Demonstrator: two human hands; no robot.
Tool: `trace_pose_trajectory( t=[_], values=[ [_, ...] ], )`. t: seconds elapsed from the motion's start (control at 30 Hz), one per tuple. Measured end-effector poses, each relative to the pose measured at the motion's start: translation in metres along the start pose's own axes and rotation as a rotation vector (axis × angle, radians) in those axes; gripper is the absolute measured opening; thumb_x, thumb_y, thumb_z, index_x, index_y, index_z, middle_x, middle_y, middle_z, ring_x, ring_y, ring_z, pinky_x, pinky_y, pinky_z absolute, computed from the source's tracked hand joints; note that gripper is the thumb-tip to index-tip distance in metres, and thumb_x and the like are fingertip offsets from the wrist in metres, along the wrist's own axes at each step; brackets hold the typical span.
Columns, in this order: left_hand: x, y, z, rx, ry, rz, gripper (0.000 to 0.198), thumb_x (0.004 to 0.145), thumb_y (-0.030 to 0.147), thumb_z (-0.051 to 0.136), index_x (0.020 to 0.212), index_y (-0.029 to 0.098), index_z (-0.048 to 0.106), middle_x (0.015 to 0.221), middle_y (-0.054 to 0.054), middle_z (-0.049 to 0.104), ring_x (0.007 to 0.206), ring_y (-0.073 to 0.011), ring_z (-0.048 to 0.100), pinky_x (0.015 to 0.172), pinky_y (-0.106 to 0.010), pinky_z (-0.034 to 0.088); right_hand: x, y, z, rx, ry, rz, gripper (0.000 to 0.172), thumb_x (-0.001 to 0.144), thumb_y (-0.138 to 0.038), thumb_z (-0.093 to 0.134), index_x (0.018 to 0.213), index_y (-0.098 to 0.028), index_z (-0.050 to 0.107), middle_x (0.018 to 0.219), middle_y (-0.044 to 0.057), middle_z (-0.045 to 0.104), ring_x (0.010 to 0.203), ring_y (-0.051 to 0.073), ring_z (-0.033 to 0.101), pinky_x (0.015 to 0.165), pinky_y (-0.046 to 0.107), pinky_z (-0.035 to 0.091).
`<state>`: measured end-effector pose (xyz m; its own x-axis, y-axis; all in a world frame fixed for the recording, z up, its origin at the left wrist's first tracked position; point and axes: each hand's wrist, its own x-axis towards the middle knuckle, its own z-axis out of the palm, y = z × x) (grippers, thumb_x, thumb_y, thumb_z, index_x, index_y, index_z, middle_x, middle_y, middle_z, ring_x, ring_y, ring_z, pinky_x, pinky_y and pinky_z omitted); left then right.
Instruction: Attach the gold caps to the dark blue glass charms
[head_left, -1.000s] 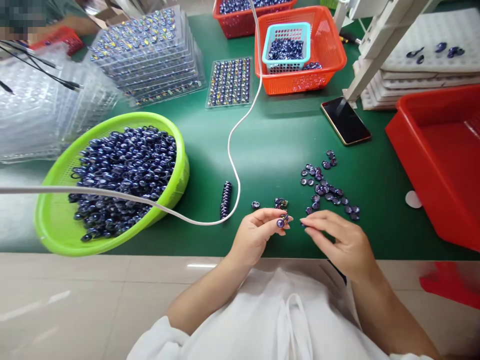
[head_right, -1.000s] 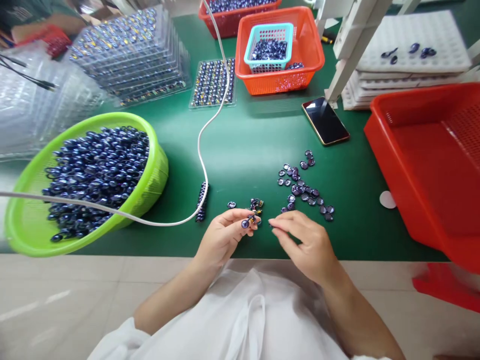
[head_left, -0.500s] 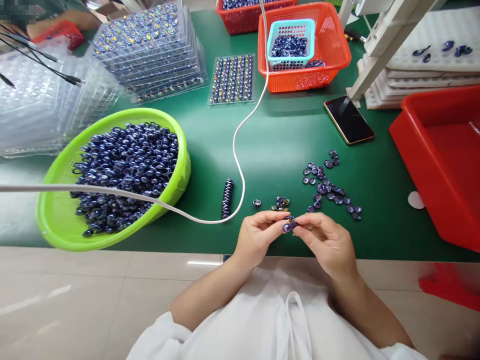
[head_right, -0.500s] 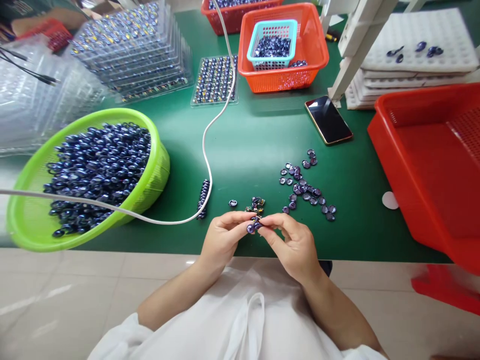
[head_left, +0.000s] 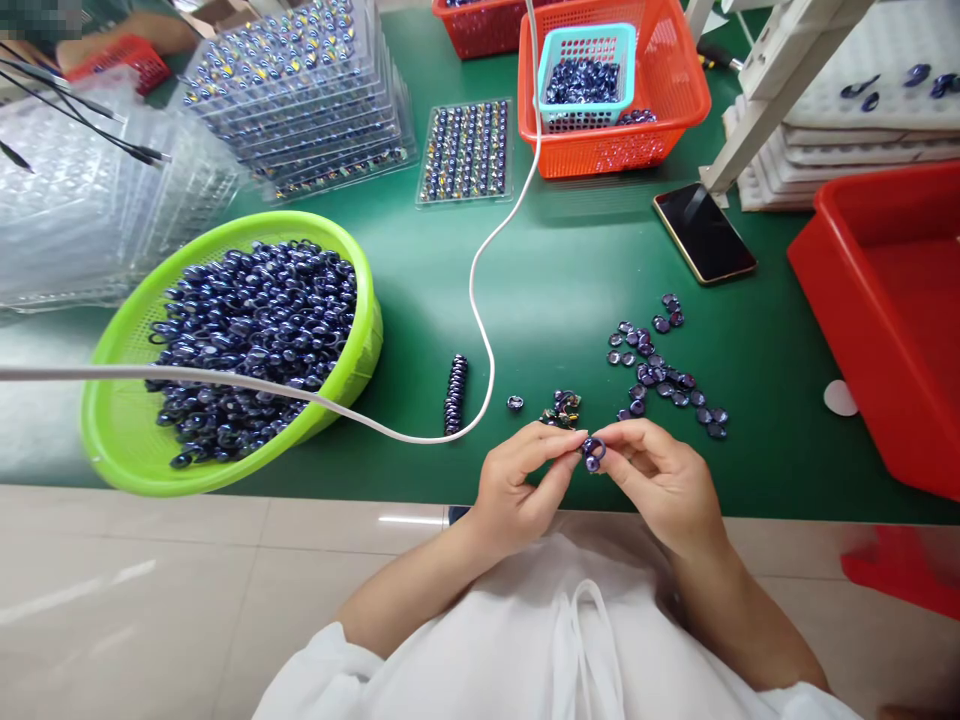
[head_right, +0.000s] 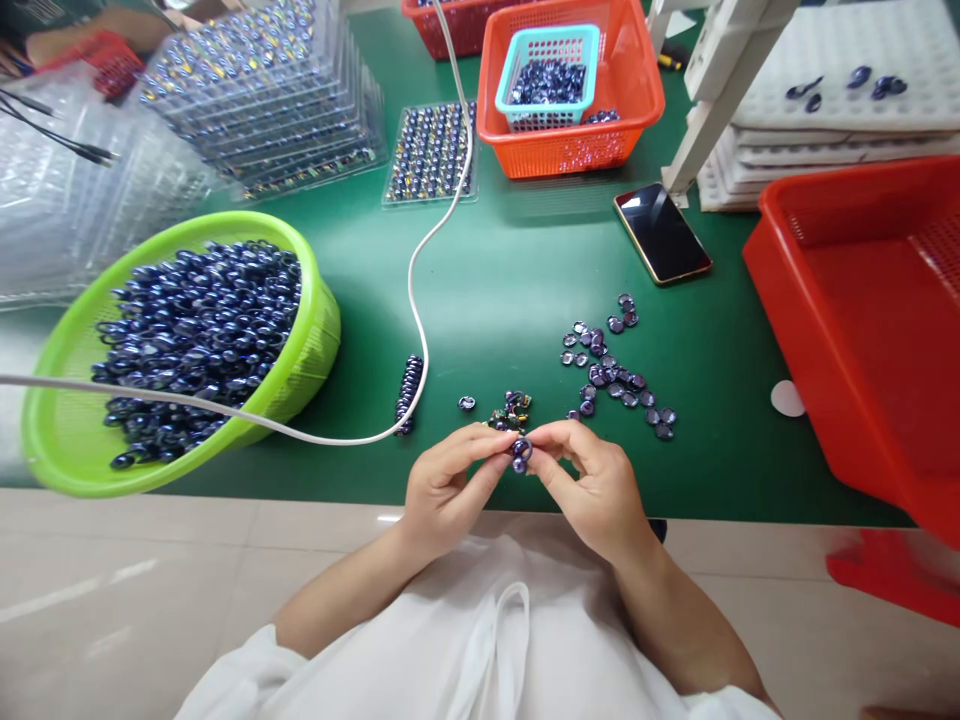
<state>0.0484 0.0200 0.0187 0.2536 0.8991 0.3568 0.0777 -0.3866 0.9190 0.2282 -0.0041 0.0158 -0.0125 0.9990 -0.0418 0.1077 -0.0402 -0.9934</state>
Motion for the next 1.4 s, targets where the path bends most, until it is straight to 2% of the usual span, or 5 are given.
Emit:
trace_pose_trajectory(
  t=[0.2, 0.43, 0.93, 1.13, 1.4],
  values=[
    [-0.002, -0.001, 0.001, -0.014, -0.003, -0.044, 0.03, 0.086, 0.007, 0.071, 0.112, 0.019, 0.077, 0.094, -0.01, 0.078, 0.083, -0.0173, 0.072, 0.075, -0.028, 0.058, 0.0, 0.003, -0.003, 0.012, -0.043, 0.032, 0.01, 0.09, -0.027, 0.072, 0.101, -0.026, 0.07, 0.081, -0.003, 0.073, 0.071, 0.01, 0.071, 0.069, 0.019, 0.059],
    [-0.002, -0.002, 0.003, -0.032, 0.017, -0.09, 0.021, 0.085, 0.011, 0.074, 0.103, 0.021, 0.078, 0.09, -0.007, 0.079, 0.078, -0.0159, 0.072, 0.072, -0.027, 0.057, 0.002, 0.004, 0.004, 0.249, -0.071, 0.099, 0.009, 0.09, -0.028, 0.072, 0.098, -0.024, 0.072, 0.077, -0.002, 0.071, 0.064, 0.009, 0.068, 0.06, 0.018, 0.059],
    [-0.004, -0.002, -0.002, -0.059, -0.001, -0.011, 0.022, 0.089, 0.006, 0.066, 0.104, 0.019, 0.075, 0.089, -0.008, 0.076, 0.081, -0.017, 0.071, 0.074, -0.029, 0.059, -0.001, 0.008, 0.018, 0.403, -0.064, 0.13, 0.015, 0.086, -0.026, 0.076, 0.101, -0.029, 0.078, 0.079, -0.001, 0.068, 0.064, 0.009, 0.066, 0.055, 0.018, 0.058],
    [0.005, 0.001, -0.006, -0.041, -0.044, -0.031, 0.022, 0.089, 0.007, 0.067, 0.104, 0.02, 0.077, 0.094, -0.008, 0.077, 0.085, -0.0158, 0.073, 0.077, -0.027, 0.06, -0.002, 0.005, 0.013, 0.236, -0.021, 0.024, 0.013, 0.091, -0.025, 0.07, 0.102, -0.029, 0.075, 0.084, -0.001, 0.069, 0.065, 0.009, 0.066, 0.056, 0.019, 0.057],
    [0.006, 0.011, -0.006, 0.183, -0.061, -0.031, 0.023, 0.084, 0.021, 0.077, 0.106, 0.017, 0.074, 0.094, -0.01, 0.074, 0.086, -0.0184, 0.07, 0.076, -0.03, 0.059, 0.001, 0.0, 0.003, -0.471, 0.071, -0.403, 0.023, 0.09, -0.011, 0.062, 0.107, -0.025, 0.066, 0.094, 0.003, 0.075, 0.075, 0.015, 0.071, 0.07, 0.028, 0.06]
  ],
)
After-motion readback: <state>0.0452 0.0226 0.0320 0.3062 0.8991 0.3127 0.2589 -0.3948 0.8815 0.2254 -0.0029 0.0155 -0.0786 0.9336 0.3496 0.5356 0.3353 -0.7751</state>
